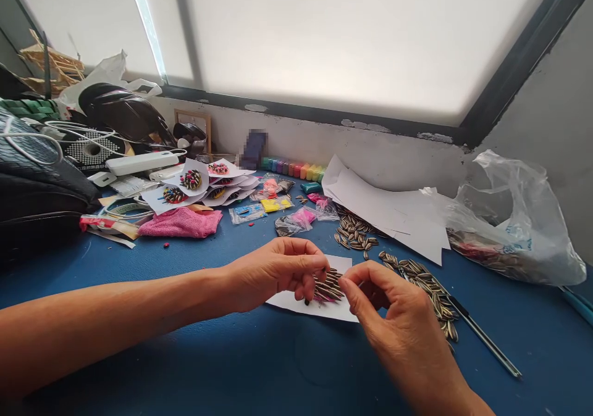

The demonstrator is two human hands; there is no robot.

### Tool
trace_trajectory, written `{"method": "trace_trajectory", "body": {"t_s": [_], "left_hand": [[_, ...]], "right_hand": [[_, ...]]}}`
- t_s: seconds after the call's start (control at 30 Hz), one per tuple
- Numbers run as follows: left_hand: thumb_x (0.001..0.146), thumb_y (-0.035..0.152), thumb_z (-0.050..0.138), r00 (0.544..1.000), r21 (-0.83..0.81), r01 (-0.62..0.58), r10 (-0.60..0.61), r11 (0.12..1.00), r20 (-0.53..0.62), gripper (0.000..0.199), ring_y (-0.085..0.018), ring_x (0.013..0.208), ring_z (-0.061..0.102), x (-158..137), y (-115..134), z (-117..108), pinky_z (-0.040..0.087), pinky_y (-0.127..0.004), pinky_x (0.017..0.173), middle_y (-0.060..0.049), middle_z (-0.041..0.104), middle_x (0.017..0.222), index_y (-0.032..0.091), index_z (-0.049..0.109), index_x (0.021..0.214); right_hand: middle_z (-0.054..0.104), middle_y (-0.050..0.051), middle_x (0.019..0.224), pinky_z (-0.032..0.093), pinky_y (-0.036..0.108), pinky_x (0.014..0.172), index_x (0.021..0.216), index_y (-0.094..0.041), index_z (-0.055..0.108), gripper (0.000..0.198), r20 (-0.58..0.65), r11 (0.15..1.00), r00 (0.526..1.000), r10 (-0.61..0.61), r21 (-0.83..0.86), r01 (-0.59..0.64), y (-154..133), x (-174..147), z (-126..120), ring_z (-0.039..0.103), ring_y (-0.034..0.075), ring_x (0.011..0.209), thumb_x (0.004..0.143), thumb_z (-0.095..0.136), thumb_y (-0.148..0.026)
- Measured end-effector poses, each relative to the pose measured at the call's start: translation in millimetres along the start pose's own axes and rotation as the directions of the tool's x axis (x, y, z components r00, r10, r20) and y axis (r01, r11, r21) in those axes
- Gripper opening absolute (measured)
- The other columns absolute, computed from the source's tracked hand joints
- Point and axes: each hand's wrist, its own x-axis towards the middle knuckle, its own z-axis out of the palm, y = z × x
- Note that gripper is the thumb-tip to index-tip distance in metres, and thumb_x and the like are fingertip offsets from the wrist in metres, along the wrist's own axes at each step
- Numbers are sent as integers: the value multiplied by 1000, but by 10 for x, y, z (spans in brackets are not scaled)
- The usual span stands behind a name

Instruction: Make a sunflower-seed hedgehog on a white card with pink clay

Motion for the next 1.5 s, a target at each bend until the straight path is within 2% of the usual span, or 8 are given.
{"method": "trace_trajectory", "body": {"t_s": [0.13,0.5,0.77,0.87,0.93,1.0,1.23,1.5], "left_hand": [[64,46,84,1000,18,10,-9,1000,-19,41,-8,55,56,0,-6,5,37,-22,54,0,62,63,12,65,79],[71,42,80,999,63,10,-12,998,32,35,-6,57,52,-73,-52,74,38,-21,59,3,60,62,14,61,72],[82,43,69,998,195,-29,18,980,58,31,-9,62,56,-38,0,27,40,-21,57,-1,62,71,13,65,84],[90,32,58,971,557,-212,239,803,25,21,-10,66,58,56,76,-143,43,-22,61,-2,65,76,13,67,94],[89,21,58,902,826,-250,432,506,9,14,-12,77,60,134,107,-302,46,-22,70,-4,69,88,13,69,91],[89,15,54,925,958,-165,374,233,68,16,-14,85,62,202,115,-453,47,-23,75,-4,71,98,14,69,96],[84,12,57,944,996,-89,320,17,79,22,-22,105,60,262,52,-600,45,-31,94,-9,67,110,15,69,102],[88,19,55,923,994,-61,375,-89,90,11,-21,93,59,356,-89,-626,47,-31,83,-6,66,95,15,65,89]], "right_hand": [[70,-2,64,51,21,49,85,-25,71,20,-126,996,992,-5,91,16,18,-19,43,65,14,54,80,69,-44],[66,-7,65,49,20,52,90,-27,64,3,-172,866,861,-479,-255,431,-81,-104,74,59,9,49,88,65,-25],[65,-3,70,48,22,56,88,-25,64,6,-133,852,870,-475,-317,417,-55,-122,49,59,10,54,91,60,-27],[67,-1,72,49,24,56,85,-26,66,15,-116,880,913,-391,-338,334,-55,-110,33,60,12,56,92,56,-34],[68,-1,71,47,23,51,82,-26,66,18,-80,889,929,-362,-331,318,-54,-92,40,61,12,53,93,54,-35],[67,-2,68,44,22,45,78,-26,65,21,-28,885,932,-360,-327,332,-50,-75,59,59,11,49,93,53,-35],[65,-4,65,40,20,39,74,-26,63,27,60,840,923,-380,-395,371,-20,-58,115,57,9,43,95,49,-38],[64,-2,67,39,22,37,71,-26,61,35,87,785,909,-407,-477,396,4,-132,212,61,11,46,97,44,-41]]}}
